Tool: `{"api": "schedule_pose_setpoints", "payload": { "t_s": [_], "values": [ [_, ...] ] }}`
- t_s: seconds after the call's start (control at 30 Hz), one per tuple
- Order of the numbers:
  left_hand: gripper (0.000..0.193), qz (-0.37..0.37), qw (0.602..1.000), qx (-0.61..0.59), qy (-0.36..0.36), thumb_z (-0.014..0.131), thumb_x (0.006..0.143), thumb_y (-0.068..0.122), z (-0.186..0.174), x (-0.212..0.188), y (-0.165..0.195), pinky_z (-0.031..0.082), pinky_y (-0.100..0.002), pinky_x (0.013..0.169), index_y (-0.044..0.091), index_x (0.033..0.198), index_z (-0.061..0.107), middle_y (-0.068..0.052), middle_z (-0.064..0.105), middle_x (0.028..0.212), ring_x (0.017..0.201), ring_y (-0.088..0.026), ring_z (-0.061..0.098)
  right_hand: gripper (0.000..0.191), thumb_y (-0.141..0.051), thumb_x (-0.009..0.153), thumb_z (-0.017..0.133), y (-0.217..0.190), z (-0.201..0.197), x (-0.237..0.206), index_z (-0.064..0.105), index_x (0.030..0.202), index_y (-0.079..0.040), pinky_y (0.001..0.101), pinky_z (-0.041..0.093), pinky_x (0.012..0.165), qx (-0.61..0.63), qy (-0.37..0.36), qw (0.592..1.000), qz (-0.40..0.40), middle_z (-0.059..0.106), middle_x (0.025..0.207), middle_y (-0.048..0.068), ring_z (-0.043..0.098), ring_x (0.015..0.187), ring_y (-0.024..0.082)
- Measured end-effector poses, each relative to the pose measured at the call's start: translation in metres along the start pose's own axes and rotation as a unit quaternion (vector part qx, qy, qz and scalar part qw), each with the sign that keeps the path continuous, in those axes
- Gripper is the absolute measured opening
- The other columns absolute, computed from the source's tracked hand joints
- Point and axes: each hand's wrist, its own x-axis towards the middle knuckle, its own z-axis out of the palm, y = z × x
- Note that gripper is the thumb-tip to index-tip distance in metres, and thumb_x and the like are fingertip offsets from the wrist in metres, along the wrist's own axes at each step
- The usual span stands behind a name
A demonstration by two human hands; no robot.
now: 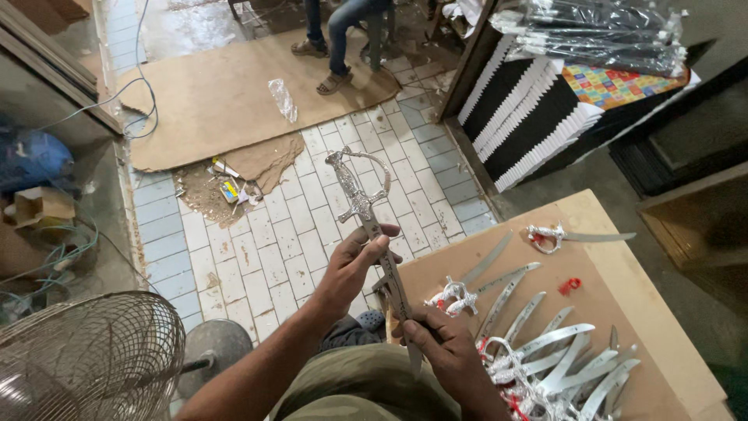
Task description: The person sits at a workbench and ties red decorative cords around the handles of ornamental toy swords, working through a pile one at a time. They also apply glue from a small squeeze bottle to a sword handle and wrap finished swords in plastic before setting them on the table.
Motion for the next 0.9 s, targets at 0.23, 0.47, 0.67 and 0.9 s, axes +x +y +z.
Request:
{"api": "schedule_pose_setpoints", "payload": {
  "t_s": [0.23, 0.47, 0.67, 0.9],
  "values": [
    [0.039, -0.045, 0.995, -0.022, -0.083, 0.049, 0.110, 0.031, 0.079, -0.069, -0.035, 0.055, -0.036, 0.094, 0.000, 0.130, 0.062, -0.013, 0.060, 0.115, 0.105, -0.019, 0.068, 0.029, -0.018, 0.099, 0.061, 0.041, -0.023, -0.105, 0.074, 0.115, 0.002, 0.0288, 0.056, 0.076, 0.023, 0.063, 0.998, -0.004, 0.074, 0.092, 0.007, 0.070, 0.085, 0.014],
    [0.039, -0.036, 0.989, -0.012, -0.145, 0.050, 0.109, 0.029, 0.138, -0.108, -0.075, 0.055, -0.035, 0.098, -0.001, 0.130, 0.063, -0.012, 0.056, 0.132, 0.111, -0.020, 0.066, 0.027, -0.018, 0.098, 0.061, 0.068, -0.035, -0.182, 0.073, 0.114, 0.001, 0.0283, 0.056, 0.077, 0.084, 0.117, 0.989, 0.012, 0.077, 0.094, 0.007, 0.070, 0.086, 0.013],
    [0.047, -0.017, 0.979, 0.086, -0.183, 0.054, 0.108, 0.035, 0.166, -0.120, -0.105, 0.048, -0.042, 0.111, -0.001, 0.135, 0.064, -0.016, 0.054, 0.140, 0.134, -0.025, 0.054, 0.026, -0.019, 0.100, 0.062, 0.096, -0.044, -0.214, 0.073, 0.110, 0.002, 0.0272, 0.052, 0.076, 0.131, 0.173, 0.976, 0.033, 0.074, 0.092, 0.005, 0.065, 0.086, 0.011],
    [0.058, -0.066, 0.976, 0.120, -0.169, 0.057, 0.102, 0.039, 0.166, -0.082, -0.112, 0.037, -0.043, 0.118, -0.004, 0.142, 0.058, -0.018, 0.042, 0.158, 0.148, -0.029, 0.042, 0.021, -0.018, 0.100, 0.063, 0.122, -0.075, -0.195, 0.072, 0.111, -0.003, 0.0248, 0.054, 0.077, 0.196, 0.310, 0.929, 0.045, 0.073, 0.093, 0.003, 0.066, 0.083, 0.009]
  ]
}}
